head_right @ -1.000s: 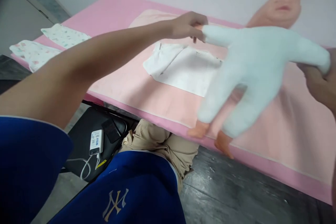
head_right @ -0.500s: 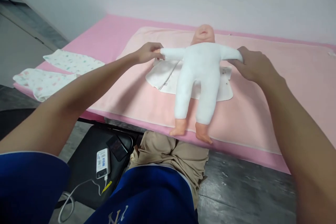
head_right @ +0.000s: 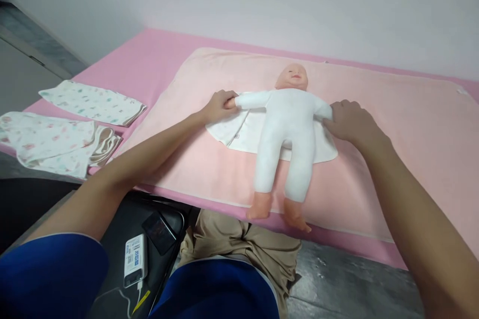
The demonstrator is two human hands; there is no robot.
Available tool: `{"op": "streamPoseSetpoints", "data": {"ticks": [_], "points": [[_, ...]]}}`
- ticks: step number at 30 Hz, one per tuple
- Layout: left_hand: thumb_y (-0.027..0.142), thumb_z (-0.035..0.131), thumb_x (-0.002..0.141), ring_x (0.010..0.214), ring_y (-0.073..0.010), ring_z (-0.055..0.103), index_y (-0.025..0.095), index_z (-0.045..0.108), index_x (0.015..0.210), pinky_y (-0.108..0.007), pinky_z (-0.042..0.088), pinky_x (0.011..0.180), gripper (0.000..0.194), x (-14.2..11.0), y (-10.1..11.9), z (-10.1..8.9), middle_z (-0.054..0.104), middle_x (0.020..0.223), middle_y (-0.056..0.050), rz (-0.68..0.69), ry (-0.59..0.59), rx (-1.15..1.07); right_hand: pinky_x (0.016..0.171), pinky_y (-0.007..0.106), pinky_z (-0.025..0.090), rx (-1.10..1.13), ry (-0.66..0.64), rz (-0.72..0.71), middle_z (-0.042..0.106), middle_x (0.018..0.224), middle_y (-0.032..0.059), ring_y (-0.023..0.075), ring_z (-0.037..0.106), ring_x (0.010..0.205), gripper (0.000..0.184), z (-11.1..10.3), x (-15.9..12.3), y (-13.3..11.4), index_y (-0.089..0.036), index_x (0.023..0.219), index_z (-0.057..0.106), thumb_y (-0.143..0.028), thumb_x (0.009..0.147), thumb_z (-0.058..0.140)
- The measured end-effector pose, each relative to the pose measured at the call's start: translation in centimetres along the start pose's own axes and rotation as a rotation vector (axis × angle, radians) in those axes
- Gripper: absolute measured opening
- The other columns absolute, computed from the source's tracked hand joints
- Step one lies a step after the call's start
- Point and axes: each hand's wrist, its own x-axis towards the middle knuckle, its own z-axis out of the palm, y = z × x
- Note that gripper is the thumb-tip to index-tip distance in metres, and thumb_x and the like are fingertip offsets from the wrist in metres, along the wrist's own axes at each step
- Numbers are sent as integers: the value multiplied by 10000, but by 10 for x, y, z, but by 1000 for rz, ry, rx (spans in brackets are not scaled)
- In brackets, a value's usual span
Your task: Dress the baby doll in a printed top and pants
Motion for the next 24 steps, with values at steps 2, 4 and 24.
{"op": "streamPoseSetpoints", "data": {"ticks": [2,4,24], "points": [[551,634,933,1145,-306,626,215,719,1227,-474,398,1138,454,-3,-1,4,785,1232,-89,39,24,87,863,473,435,2,17,-35,673,1452,290,392,597,1303,426,-16,3,-33,-162,1436,667,-298,1042,580],[568,609,959,1175,-316,616,227,699,1259,-484,383,1151,463,-5,-1,5,773,1290,-99,39,14,111,946,480,460,102,136,-129,646,1508,259,390,563,1384,497,-29,11,-73,-163,1519,630,-349,1066,546],[673,383,1106,1300,-405,622,296,629,1235,-666,411,1148,468,29,69,-1,662,1232,-138,75,372,198,675,399,294,343,121,-278,519,748,65,270,501,809,348,25,71,-153,-251,797,522,-522,915,705]]}}
